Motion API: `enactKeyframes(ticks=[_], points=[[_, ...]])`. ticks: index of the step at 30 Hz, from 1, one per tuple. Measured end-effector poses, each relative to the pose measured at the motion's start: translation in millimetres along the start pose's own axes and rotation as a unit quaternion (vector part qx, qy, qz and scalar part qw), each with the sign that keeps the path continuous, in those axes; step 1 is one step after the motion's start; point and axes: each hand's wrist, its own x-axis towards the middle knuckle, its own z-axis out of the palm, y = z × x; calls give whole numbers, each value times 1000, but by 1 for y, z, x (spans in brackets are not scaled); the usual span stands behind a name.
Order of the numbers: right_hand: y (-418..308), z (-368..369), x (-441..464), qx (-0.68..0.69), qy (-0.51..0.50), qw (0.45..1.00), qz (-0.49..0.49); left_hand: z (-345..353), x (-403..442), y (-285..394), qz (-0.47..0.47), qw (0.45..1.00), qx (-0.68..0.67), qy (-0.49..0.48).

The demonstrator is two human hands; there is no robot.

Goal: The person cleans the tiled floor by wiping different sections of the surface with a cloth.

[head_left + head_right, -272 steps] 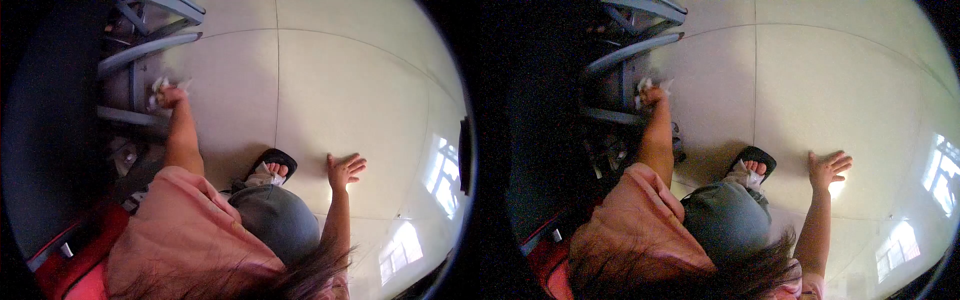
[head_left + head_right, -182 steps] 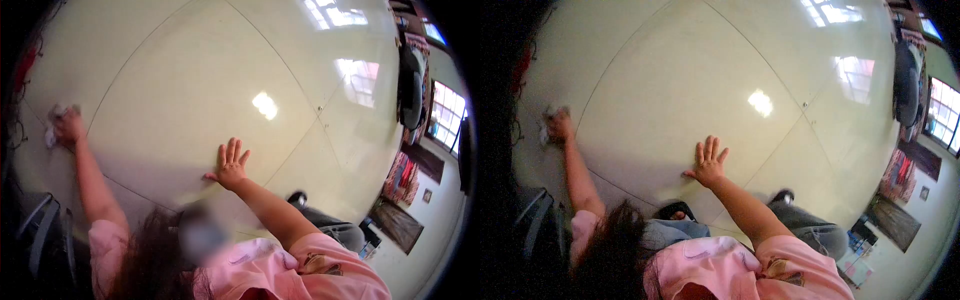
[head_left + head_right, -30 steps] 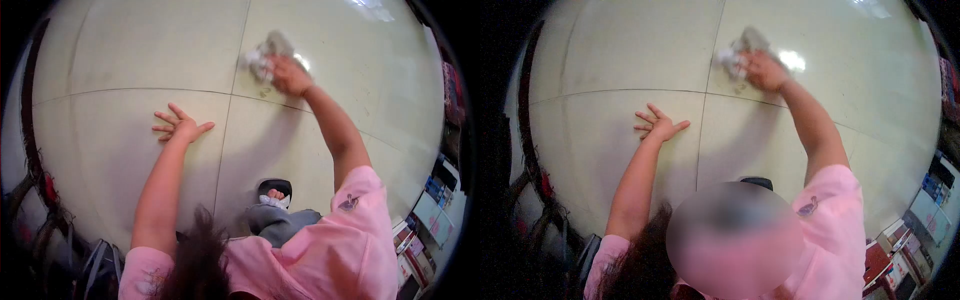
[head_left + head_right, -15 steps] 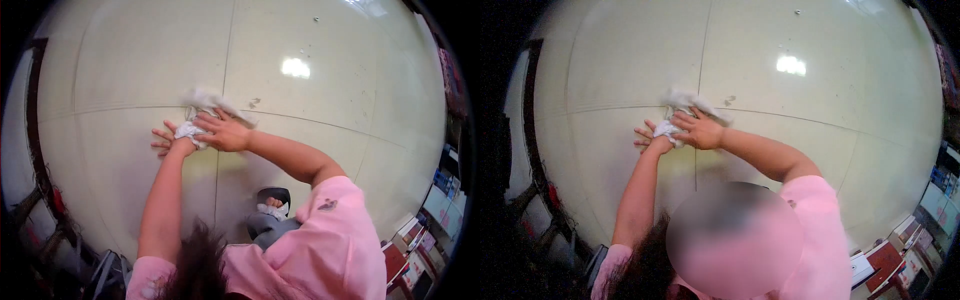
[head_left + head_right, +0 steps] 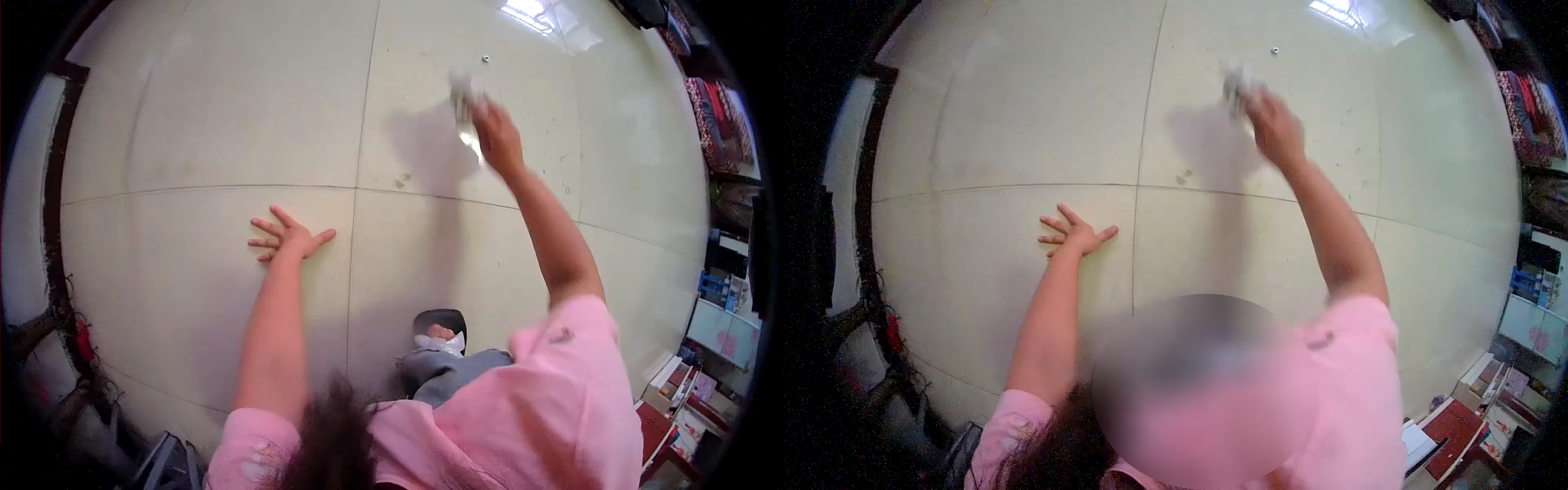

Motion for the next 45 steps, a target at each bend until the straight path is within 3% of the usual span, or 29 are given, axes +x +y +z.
enactKeyframes(ticks=[1, 2, 3, 4, 5, 6, 7, 9, 12, 15, 18, 21, 23, 24, 25, 27, 30, 31, 33, 35, 36, 38, 39, 41, 44, 45], points=[[-22, -22, -37, -27, -206, 978, 18, 2, 1, -2, 0, 1000, -1, -7], [-60, -40, -80, 118, -225, 950, 179, 3, 3, -3, 0, 1000, -3, 1], [-77, -49, -137, 54, -306, 950, -3, 4, 4, -2, 4, 1000, -4, 11], [-92, -57, -188, 172, -434, 882, 65, 5, 4, -1, 6, 1000, 2, 19], [-97, -69, -209, 161, -385, 868, -269, 5, 3, -1, 15, 1000, 8, 19], [-95, -51, -249, 251, -397, 866, -172, 4, 2, -1, 16, 1000, 6, 19], [-90, -50, -245, 251, -396, 868, -164, 5, 1, -2, 15, 1000, 7, 18], [-67, -35, -223, 259, -400, 838, -266, 9, 5, -3, 23, 999, 22, 21], [-26, -5, -180, 206, -357, 870, -270, 10, 13, 0, 8, 999, 25, 26], [10, 20, -124, 146, -326, 915, -188, 12, 14, -1, 4, 999, 36, 20], [45, 58, -58, 101, -233, 963, 85, 12, 15, 1, 1, 998, 51, 21], [60, 83, -15, 78, -135, 977, 142, 5, 14, 2, -13, 997, 74, 25], [38, 52, 14, 280, 26, 902, 327, 5, 10, 2, -6, 997, 71, -2], [31, 37, 11, 269, 130, 901, 315, 5, 10, 4, -12, 997, 82, -3], [33, 26, -7, 369, 189, 846, 334, 6, 13, 4, -14, 997, 81, -6], [72, 11, -91, 413, 257, 804, 342, 8, 17, 1, -9, 997, 81, -2], [59, -80, -204, 212, 348, 760, 507, 5, 14, 3, -12, 998, 67, -5], [43, -114, -233, 184, 338, 735, 559, 8, 19, 2, -6, 998, 69, -5], [26, -145, -310, 114, 429, 646, 621, 16, 35, -6, -11, 996, 88, 19], [16, -165, -405, -94, 239, 649, 716, 17, 36, -6, 7, 996, 80, 28], [10, -164, -449, -105, 245, 637, 723, 19, 36, -7, 13, 997, 66, 35], [-2, -167, -499, -187, -81, 578, 790, 21, 38, -9, 19, 996, 75, 39], [-7, -155, -502, -190, -77, 571, 795, 21, 37, -8, 11, 996, 70, 47], [-16, -108, -444, -381, -30, 491, 783, 16, 25, -4, 14, 998, 52, 39], [19, -100, -407, -341, 2, 493, 800, 15, 33, -4, 14, 997, 76, 31], [47, -89, -410, -343, 0, 526, 778, 15, 34, -4, 5, 996, 82, 29]])
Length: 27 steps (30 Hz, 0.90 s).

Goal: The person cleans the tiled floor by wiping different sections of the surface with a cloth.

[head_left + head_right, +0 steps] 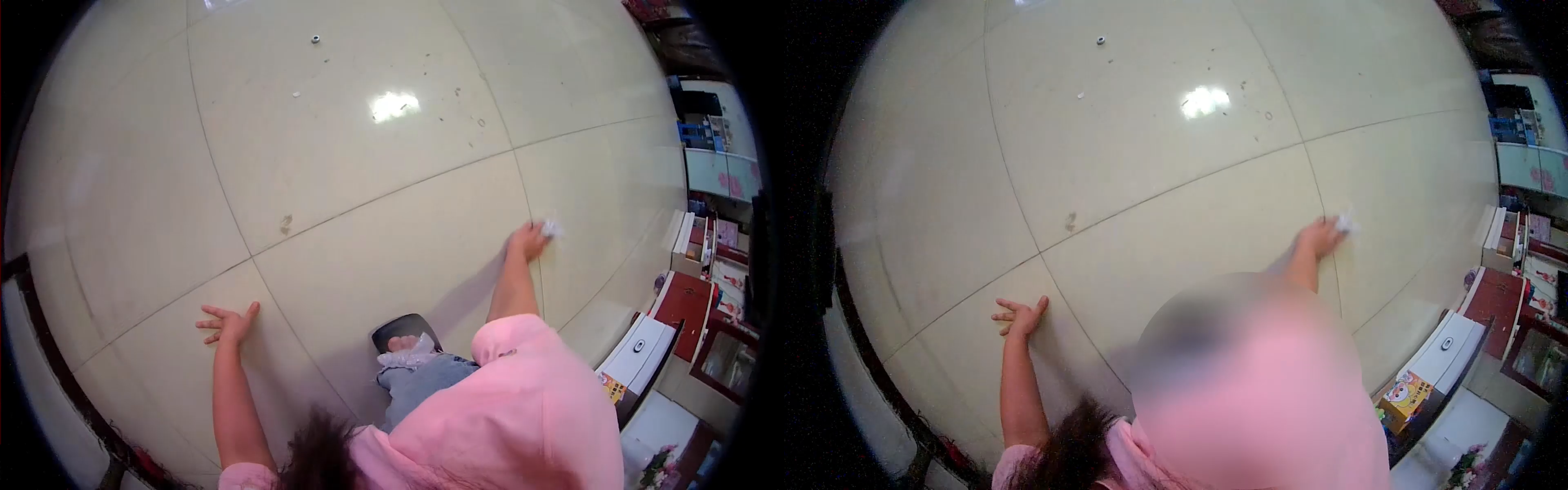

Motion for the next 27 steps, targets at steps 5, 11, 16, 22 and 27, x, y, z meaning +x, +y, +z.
enactKeyframes(ticks=[5, 11, 16, 22, 27], points=[[-230, -61, 7, 435, -133, 881, 128, 4, 7, -4, -3, 1000, 7, -9], [-416, 26, -57, 325, -27, 922, -208, -7, 3, -2, -14, 999, 3, -36], [-469, -51, -107, 648, -295, 658, -246, -17, -8, 7, -35, 996, 1, -80], [-367, -92, -29, 763, -147, 559, -288, -10, 2, 2, -28, 997, 15, -65], [-180, -48, 95, 461, 30, 862, -209, -15, -8, 9, -40, 996, 6, -75]])
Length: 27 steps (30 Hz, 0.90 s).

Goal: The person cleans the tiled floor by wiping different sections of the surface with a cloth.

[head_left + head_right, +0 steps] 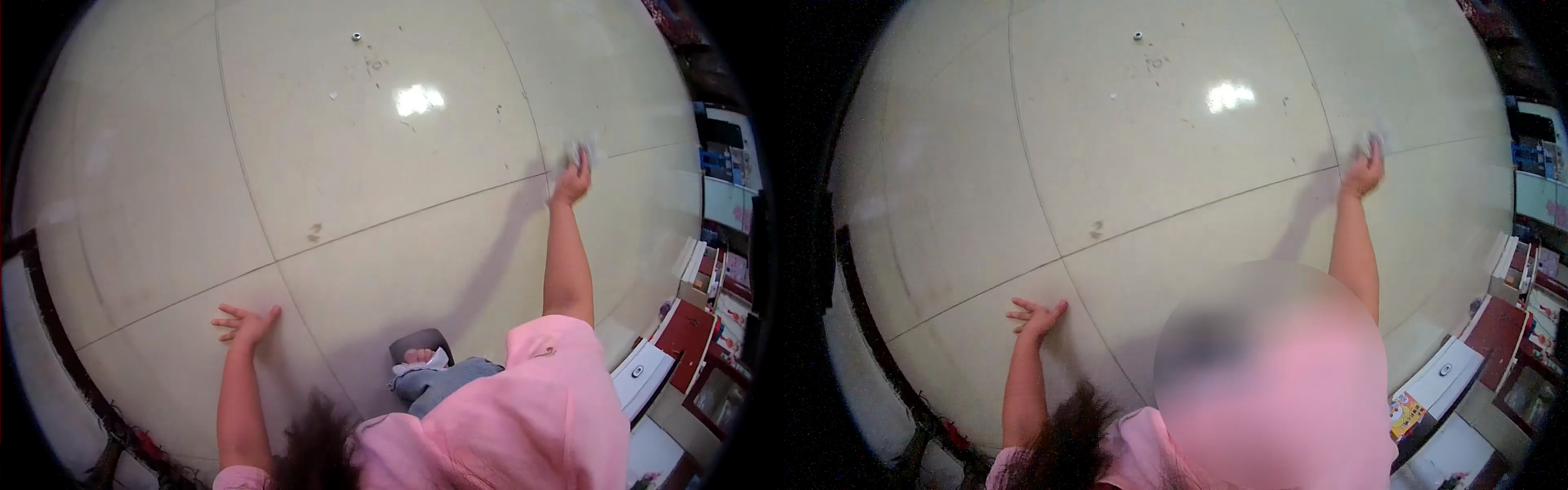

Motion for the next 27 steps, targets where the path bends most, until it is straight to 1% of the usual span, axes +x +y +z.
enactKeyframes(ticks=[1, 2, 3, 4, 5, 6, 8, 9, 10, 11, 12, 13, 14, 15, 17, 18, 19, 20, 21, 22, 23, 25, 26, 27], points=[[39, -27, -8, -183, 1, 983, 11, 2, 0, -1, 1, 1000, 7, 4], [60, -48, -22, -221, -21, 961, 162, 1, -2, 0, -1, 1000, 8, 0], [77, -57, -32, -254, -41, 916, 308, -1, -5, 1, 2, 1000, 9, 1], [97, -47, -39, -256, -44, 917, 303, 0, -6, 2, 4, 1000, 7, 3], [118, -33, -48, -319, 16, 903, 286, 2, -4, 1, 2, 1000, 4, 2], [128, -16, -49, -350, 35, 893, 279, 3, 1, -1, 6, 1000, 13, 6], [136, 33, -19, -308, -17, 925, 222, 4, 8, -8, 4, 1000, 22, 6], [150, 68, 5, -244, -56, 952, 175, 6, 11, -9, 12, 1000, 27, 9], [178, 114, 29, -181, -95, 973, 106, 8, 12, -8, 22, 999, 30, 12], [87, 158, 30, -79, -99, 972, 197, 9, 11, -7, 20, 999, 29, 9], [3, 178, 26, -227, -220, 947, 46, 8, 9, -6, 13, 999, 38, 14], [-35, 220, 23, -147, -182, 964, 127, 7, 9, -5, 6, 999, 46, 22], [-47, 262, 22, -93, -231, 964, 88, 5, 8, -5, 3, 999, 46, 24], [-110, 262, 7, -210, -282, 936, -20, 4, 8, -5, 8, 1000, 26, 8], [-142, 295, -16, -202, -273, 930, -143, 3, 6, -5, 13, 1000, 3, -5], [-161, 298, -21, -100, -328, 932, -115, 3, 6, -5, 15, 1000, 5, -6], [-174, 299, -23, 4, -378, 922, -84, 2, 6, -6, 16, 1000, 10, -5], [-180, 306, -25, 248, -438, 854, 132, 1, 5, -5, 13, 1000, 9, -1], [-187, 306, -29, 255, -440, 851, 130, 1, 2, -3, 8, 1000, 12, -5], [-223, 271, -42, 363, -325, 858, 165, 1, 2, -2, 2, 1000, 15, -10], [-244, 239, -62, 459, -205, 841, 200, 1, 5, -4, -5, 1000, 10, -7], [-230, 185, -81, 450, -186, 870, 74, 7, 10, -7, 11, 999, 28, 11], [-224, 146, -92, 429, -197, 881, 35, 8, 9, -7, 8, 1000, 25, 5], [-200, 124, -98, 363, -176, 913, -65, 5, 5, -5, 4, 999, 32, 3]])
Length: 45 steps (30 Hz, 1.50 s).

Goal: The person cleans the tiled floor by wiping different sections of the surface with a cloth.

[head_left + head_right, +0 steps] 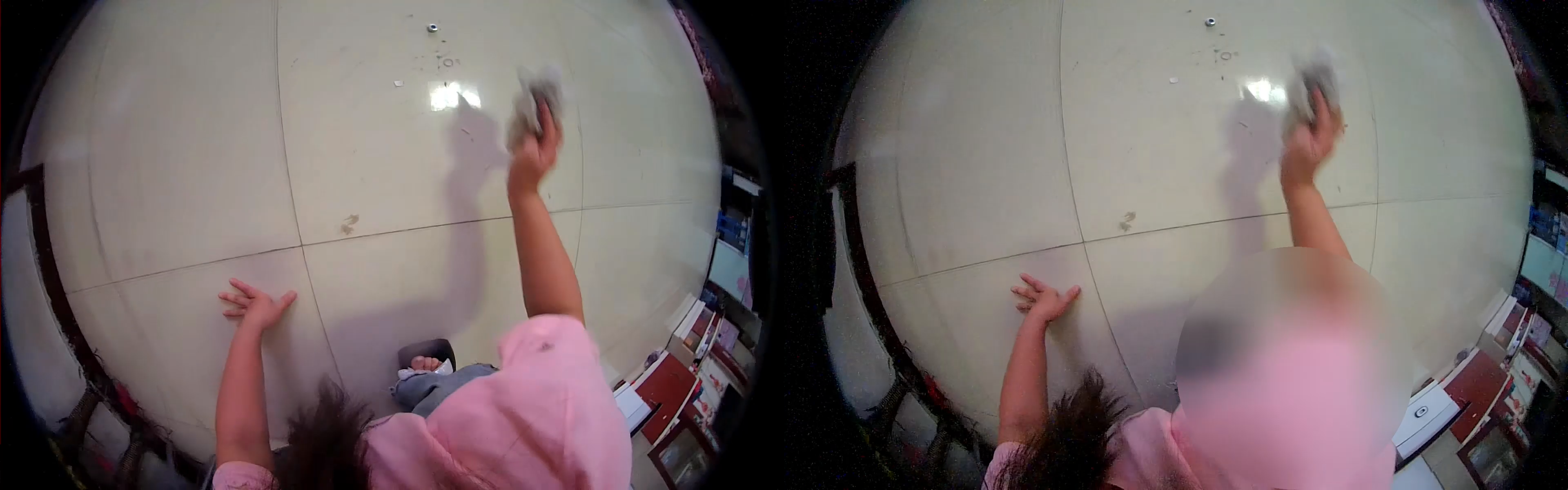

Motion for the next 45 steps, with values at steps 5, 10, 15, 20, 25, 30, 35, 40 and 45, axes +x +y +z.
enactKeyframes(ticks=[5, 10, 15, 20, 25, 30, 35, 40, 45], points=[[66, -99, -63, -428, 42, 898, 89, -8, -8, 3, 1, 1000, 6, -17], [84, 3, -26, -418, 1, 897, 144, -9, -7, 3, -5, 1000, -20, -17], [6, 145, 24, -34, -33, 996, 73, -14, -12, 4, -1, 999, -46, -20], [-60, 87, -135, -328, -289, 812, -386, -13, -17, 3, 8, 997, -75, -18], [-80, 25, -249, 11, -773, 573, -274, -10, -21, -2, 21, 995, -100, 14], [2, 83, -123, -215, -609, 757, -102, 3, -23, -21, 75, 983, -150, 80], [-47, 88, -23, -423, -239, 827, -282, 10, -2, -109, 333, 890, -309, 50], [-168, 128, -189, -163, -661, 646, -346, 106, -29, -329, 392, 909, -85, 108], [-259, 131, -365, 201, -776, 288, -523, 205, -102, -477, 192, 973, -105, -71]])
